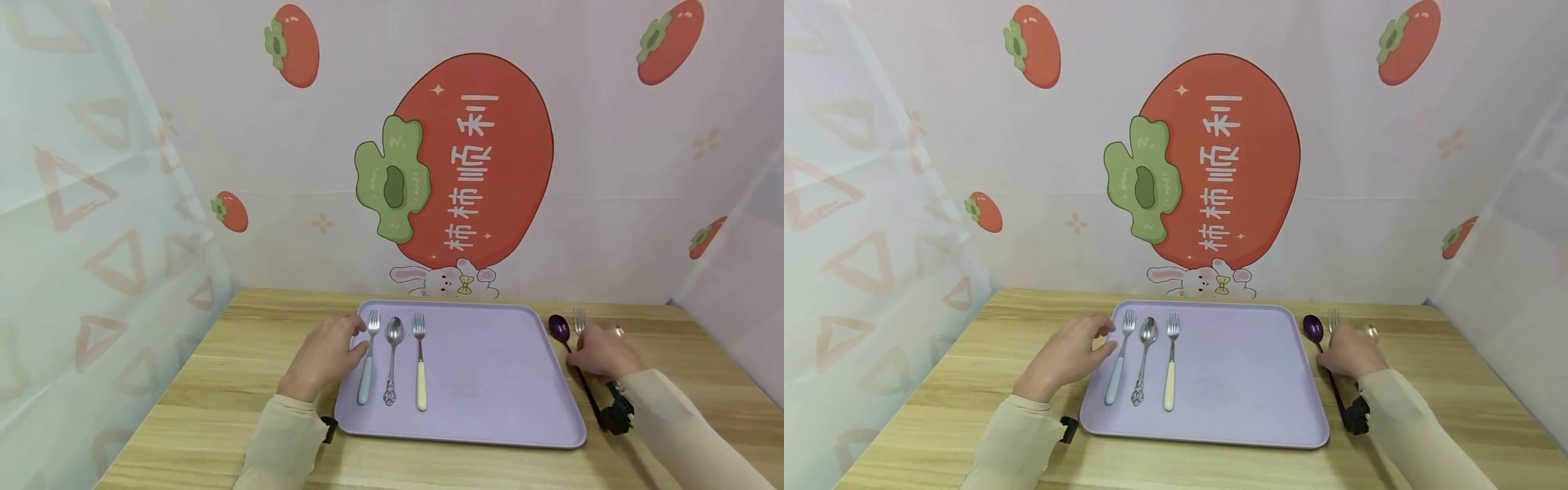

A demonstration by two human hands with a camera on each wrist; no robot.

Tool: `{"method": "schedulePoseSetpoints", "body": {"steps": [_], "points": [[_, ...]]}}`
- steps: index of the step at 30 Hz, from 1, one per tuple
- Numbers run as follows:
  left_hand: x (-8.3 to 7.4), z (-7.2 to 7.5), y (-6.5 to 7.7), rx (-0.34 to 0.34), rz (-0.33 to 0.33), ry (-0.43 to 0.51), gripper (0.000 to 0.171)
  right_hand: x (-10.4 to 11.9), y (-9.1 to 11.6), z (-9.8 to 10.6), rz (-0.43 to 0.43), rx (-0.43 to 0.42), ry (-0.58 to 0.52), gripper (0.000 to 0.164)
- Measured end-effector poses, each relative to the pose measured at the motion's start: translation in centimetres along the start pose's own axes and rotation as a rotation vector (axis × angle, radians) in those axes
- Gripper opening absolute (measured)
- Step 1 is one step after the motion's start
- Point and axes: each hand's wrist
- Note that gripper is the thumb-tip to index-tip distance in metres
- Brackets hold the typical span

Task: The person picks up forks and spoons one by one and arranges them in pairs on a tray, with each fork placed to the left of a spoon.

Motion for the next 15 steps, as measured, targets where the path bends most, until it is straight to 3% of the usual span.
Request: {"method": "schedulePoseSetpoints", "body": {"steps": [4, 10, 15], "points": [[0.01, -0.07, -0.05, -0.003, -0.012, -0.006, 0.023, -0.18, -0.29, -0.09, -0.014, 0.008, 0.002, 0.021], [-0.04, -0.05, 0.03, -0.001, -0.015, -0.005, 0.02, -0.43, -0.67, -0.54, -0.008, 0.001, 0.032, 0.032], [-0.08, -0.06, 0.08, 0.0, -0.016, -0.006, 0.019, -0.28, -0.82, -0.46, -0.029, 0.033, -0.014, 0.032]]}}
Point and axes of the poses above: each hand's wrist, its own y-axis away from the middle knuckle, its own z-axis out of the back of the hand, x = y × z, and after that the axes turned 6 degrees about z, right-handed
